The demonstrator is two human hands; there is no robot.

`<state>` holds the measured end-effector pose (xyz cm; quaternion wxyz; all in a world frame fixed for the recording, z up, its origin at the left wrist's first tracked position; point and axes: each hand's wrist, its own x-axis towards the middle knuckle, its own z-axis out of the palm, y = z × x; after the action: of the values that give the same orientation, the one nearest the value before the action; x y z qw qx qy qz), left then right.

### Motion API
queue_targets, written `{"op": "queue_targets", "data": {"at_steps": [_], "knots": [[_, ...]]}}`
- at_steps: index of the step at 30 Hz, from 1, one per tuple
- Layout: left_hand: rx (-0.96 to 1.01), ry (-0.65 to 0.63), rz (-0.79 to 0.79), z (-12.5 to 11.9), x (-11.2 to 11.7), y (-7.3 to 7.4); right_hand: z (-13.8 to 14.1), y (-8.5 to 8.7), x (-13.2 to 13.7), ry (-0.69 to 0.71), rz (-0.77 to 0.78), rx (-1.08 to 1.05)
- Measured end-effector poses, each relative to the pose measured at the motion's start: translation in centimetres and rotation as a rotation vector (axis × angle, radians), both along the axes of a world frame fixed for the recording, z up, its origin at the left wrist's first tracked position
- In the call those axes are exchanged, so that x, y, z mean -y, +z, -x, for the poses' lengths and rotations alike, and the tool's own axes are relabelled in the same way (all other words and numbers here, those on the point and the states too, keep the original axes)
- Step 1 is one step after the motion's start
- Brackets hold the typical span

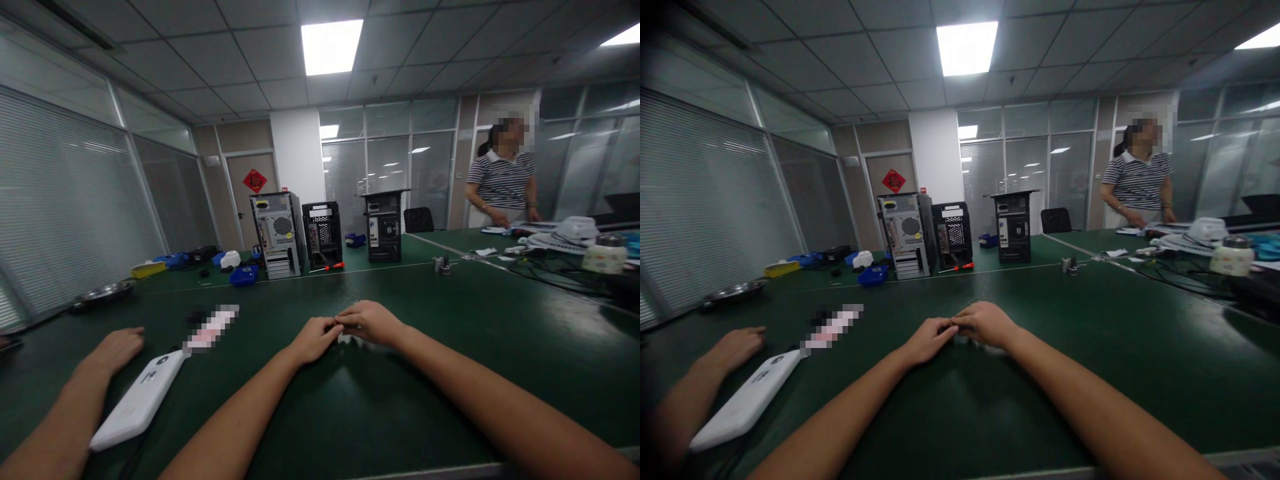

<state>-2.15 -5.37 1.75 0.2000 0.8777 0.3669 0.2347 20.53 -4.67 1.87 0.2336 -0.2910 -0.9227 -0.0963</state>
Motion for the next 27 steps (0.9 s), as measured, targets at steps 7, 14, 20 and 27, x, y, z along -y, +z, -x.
{"op": "queue_targets", "data": {"at_steps": [7,14,20,27], "knots": [[-0.053,0.016,-0.042,0.1,-0.2,-0.2,0.9,-0.7,1.0,-0.002,0.048,-0.012],[-0.02,0.047,-0.041,0.2,0.1,0.1,1.4,-0.6,1.4,-0.068,0.066,-0.03],[0.012,0.073,-0.079,0.3,-0.2,-0.1,1.7,-0.7,0.9,-0.107,0.086,0.048],[-0.024,0.106,-0.098,0.4,-0.1,0.1,0.9,-0.4,1.4,-0.178,0.114,-0.052]]}}
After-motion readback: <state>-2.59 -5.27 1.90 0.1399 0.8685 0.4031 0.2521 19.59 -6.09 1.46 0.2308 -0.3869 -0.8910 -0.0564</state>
